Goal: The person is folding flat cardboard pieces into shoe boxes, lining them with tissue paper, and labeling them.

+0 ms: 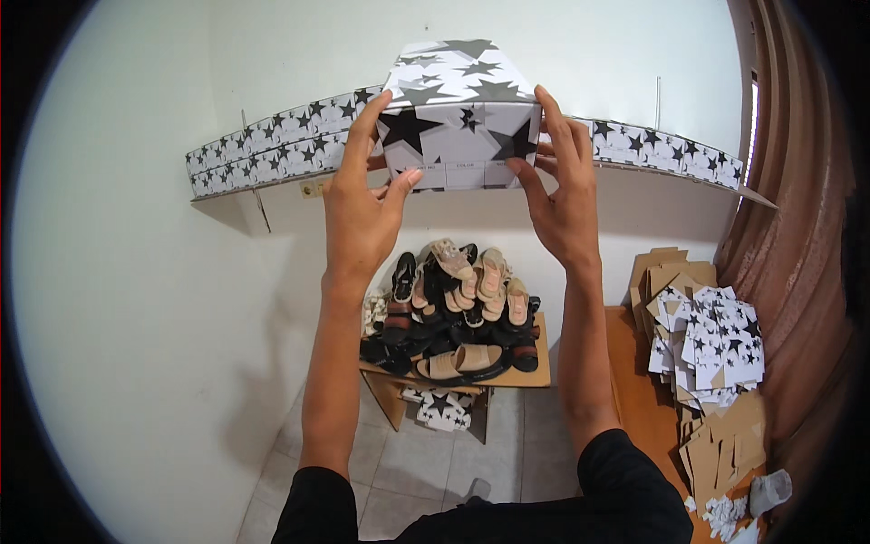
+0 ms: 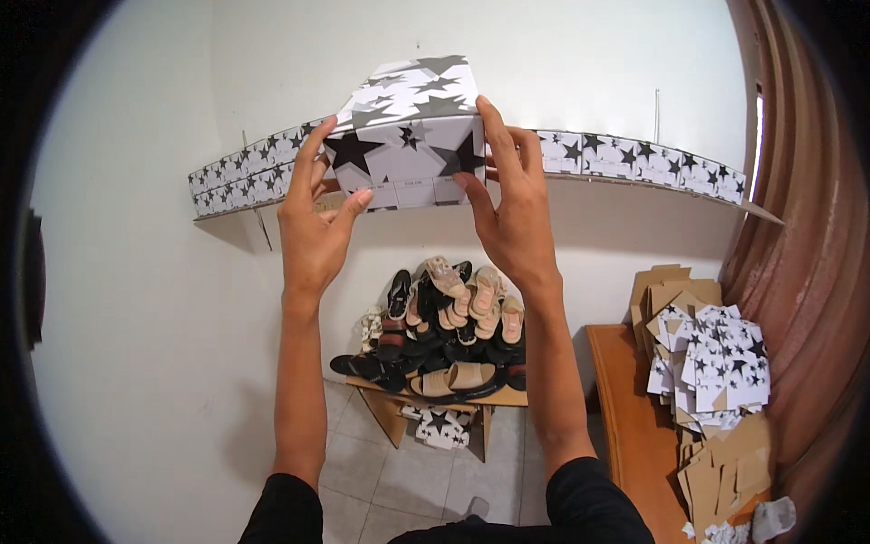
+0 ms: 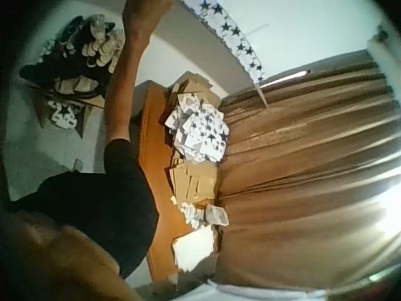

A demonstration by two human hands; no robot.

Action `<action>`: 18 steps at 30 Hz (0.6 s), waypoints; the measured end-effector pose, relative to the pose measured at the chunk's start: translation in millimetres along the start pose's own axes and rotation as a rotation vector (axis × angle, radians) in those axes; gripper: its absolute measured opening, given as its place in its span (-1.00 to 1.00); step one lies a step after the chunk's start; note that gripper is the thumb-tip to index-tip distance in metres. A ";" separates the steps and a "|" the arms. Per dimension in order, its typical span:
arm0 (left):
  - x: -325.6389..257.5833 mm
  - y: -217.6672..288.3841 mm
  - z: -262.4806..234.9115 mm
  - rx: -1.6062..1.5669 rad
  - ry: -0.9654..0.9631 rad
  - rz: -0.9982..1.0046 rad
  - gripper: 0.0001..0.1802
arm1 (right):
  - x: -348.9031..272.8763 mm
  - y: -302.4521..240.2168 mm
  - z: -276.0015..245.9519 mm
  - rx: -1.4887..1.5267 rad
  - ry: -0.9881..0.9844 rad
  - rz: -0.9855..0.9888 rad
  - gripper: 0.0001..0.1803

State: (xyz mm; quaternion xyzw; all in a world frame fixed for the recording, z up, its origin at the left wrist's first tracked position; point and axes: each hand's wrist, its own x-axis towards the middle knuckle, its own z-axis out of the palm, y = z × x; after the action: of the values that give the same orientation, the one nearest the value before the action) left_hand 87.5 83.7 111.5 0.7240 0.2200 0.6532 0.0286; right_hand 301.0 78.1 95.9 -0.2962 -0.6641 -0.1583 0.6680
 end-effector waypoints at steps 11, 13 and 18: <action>76.4 -101.2 49.9 0.025 0.036 0.011 -0.10 | 55.2 112.2 60.7 0.005 0.034 -0.096 -0.13; 83.7 -119.5 61.3 0.027 0.045 0.013 -0.10 | 62.0 129.6 68.8 0.010 0.022 -0.083 -0.14; 105.2 -169.7 74.4 0.026 0.043 0.060 -0.08 | 76.2 169.6 96.3 0.004 0.015 -0.100 -0.16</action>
State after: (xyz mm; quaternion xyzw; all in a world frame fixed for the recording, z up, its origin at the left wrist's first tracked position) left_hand 116.3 292.4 143.1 0.7164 0.2073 0.6662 -0.0051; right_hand 332.4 281.7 133.6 -0.2603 -0.6732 -0.1925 0.6648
